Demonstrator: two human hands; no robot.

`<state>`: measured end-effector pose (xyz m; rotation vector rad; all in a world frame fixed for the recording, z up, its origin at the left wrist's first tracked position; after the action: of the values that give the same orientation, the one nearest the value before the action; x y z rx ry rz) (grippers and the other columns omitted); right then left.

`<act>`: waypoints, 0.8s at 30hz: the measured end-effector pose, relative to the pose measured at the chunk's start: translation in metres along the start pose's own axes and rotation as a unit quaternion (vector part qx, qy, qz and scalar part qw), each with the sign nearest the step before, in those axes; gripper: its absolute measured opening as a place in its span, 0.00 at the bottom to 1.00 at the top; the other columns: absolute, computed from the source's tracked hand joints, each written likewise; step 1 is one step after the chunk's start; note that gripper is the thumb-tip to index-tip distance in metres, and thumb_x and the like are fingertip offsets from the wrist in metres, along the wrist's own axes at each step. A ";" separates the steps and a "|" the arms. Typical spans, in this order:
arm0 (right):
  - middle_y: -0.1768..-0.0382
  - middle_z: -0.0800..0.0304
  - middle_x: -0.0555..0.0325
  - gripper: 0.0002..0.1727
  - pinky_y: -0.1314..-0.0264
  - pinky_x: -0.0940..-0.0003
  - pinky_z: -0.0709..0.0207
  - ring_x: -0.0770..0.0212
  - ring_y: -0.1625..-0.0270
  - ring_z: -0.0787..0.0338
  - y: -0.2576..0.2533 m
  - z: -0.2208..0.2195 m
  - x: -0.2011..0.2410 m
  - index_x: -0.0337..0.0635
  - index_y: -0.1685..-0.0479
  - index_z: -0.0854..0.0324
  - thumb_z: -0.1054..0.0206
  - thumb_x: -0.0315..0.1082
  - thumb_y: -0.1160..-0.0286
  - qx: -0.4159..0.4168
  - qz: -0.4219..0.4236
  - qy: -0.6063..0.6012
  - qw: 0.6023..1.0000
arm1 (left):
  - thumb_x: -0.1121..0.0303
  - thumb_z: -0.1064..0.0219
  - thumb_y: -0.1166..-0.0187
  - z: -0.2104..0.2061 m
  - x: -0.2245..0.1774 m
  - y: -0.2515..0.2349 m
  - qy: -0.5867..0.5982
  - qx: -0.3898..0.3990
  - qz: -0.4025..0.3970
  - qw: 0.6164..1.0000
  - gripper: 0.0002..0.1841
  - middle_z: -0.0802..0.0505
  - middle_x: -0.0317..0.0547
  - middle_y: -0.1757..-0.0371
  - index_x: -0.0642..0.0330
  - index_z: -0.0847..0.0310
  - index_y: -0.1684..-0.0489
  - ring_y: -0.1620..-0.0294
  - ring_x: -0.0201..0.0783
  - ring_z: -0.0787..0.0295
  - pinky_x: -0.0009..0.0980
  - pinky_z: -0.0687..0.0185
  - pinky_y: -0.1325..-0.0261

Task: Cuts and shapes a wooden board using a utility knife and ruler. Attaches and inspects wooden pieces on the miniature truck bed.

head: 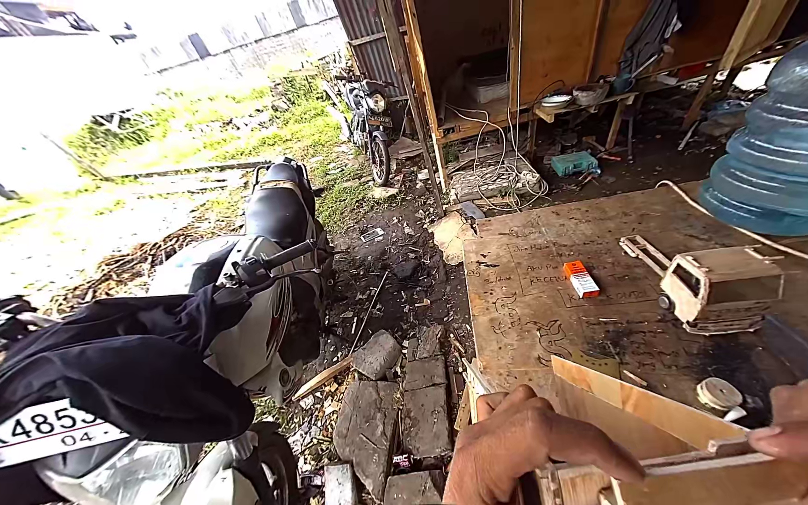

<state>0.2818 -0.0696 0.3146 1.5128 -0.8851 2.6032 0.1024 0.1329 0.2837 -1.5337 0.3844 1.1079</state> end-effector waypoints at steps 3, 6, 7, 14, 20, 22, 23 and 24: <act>0.57 0.07 0.51 0.12 0.42 0.81 0.23 0.75 0.49 0.13 0.000 0.002 0.004 0.31 0.49 0.09 0.25 0.30 0.26 0.007 0.001 0.011 1.000 | 0.64 0.17 0.32 0.000 0.000 0.001 0.011 -0.001 0.000 1.000 0.12 0.11 0.33 0.65 0.56 0.12 0.58 0.59 0.23 0.22 0.28 0.33 0.44; 0.58 0.06 0.48 0.12 0.43 0.81 0.22 0.73 0.50 0.12 -0.001 0.004 0.006 0.29 0.50 0.09 0.25 0.30 0.26 0.018 0.008 0.021 1.000 | 0.63 0.17 0.32 0.000 0.001 0.002 0.019 0.001 -0.002 1.000 0.13 0.11 0.33 0.65 0.56 0.12 0.57 0.58 0.23 0.21 0.28 0.32 0.44; 0.58 0.06 0.48 0.12 0.42 0.81 0.21 0.73 0.50 0.11 0.000 0.005 0.007 0.29 0.51 0.09 0.24 0.29 0.26 0.020 0.009 0.022 1.000 | 0.64 0.17 0.33 0.000 0.001 0.002 0.021 0.001 -0.002 1.000 0.13 0.11 0.33 0.65 0.56 0.12 0.57 0.59 0.24 0.21 0.28 0.32 0.44; 0.59 0.05 0.50 0.11 0.42 0.82 0.21 0.74 0.50 0.10 0.002 0.007 0.006 0.30 0.52 0.08 0.23 0.29 0.27 0.015 0.002 0.013 1.000 | 0.63 0.16 0.34 -0.003 0.005 0.002 0.028 0.006 0.006 1.000 0.14 0.11 0.32 0.63 0.55 0.13 0.56 0.57 0.22 0.21 0.28 0.33 0.43; 0.58 0.05 0.52 0.11 0.42 0.81 0.20 0.75 0.50 0.10 0.002 0.007 0.005 0.32 0.52 0.08 0.23 0.30 0.27 0.006 0.006 0.006 1.000 | 0.63 0.17 0.33 -0.003 0.005 0.002 0.031 0.008 0.010 0.999 0.14 0.10 0.31 0.63 0.55 0.11 0.55 0.57 0.22 0.21 0.27 0.32 0.43; 0.58 0.05 0.52 0.11 0.42 0.81 0.20 0.74 0.50 0.10 0.002 0.007 0.005 0.33 0.51 0.08 0.23 0.30 0.27 0.003 0.010 0.003 1.000 | 0.62 0.17 0.33 -0.002 0.005 0.001 0.031 0.010 0.011 0.999 0.13 0.10 0.31 0.63 0.54 0.10 0.55 0.57 0.22 0.21 0.27 0.32 0.44; 0.58 0.05 0.52 0.11 0.42 0.81 0.20 0.74 0.50 0.10 0.001 0.007 0.006 0.33 0.51 0.08 0.23 0.30 0.27 0.003 0.011 0.004 1.000 | 0.62 0.17 0.33 -0.001 0.005 0.001 0.031 0.013 0.010 0.999 0.13 0.10 0.31 0.63 0.54 0.10 0.55 0.57 0.21 0.21 0.27 0.32 0.44; 0.59 0.05 0.51 0.11 0.43 0.81 0.21 0.74 0.51 0.10 0.001 0.006 0.006 0.32 0.51 0.08 0.23 0.30 0.27 0.004 0.010 0.003 1.000 | 0.63 0.18 0.32 -0.001 0.006 0.001 0.032 0.015 0.008 0.999 0.13 0.10 0.31 0.63 0.54 0.10 0.55 0.57 0.21 0.21 0.27 0.32 0.44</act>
<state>0.2835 -0.0747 0.3212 1.5041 -0.8946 2.6274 0.1047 0.1334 0.2783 -1.5456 0.4548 1.0628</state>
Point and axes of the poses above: each hand's wrist, its own y-axis away from the middle knuckle, its own z-axis out of the back of the hand, x = y × z, the point moved 2 cm from there along -y, towards the middle knuckle
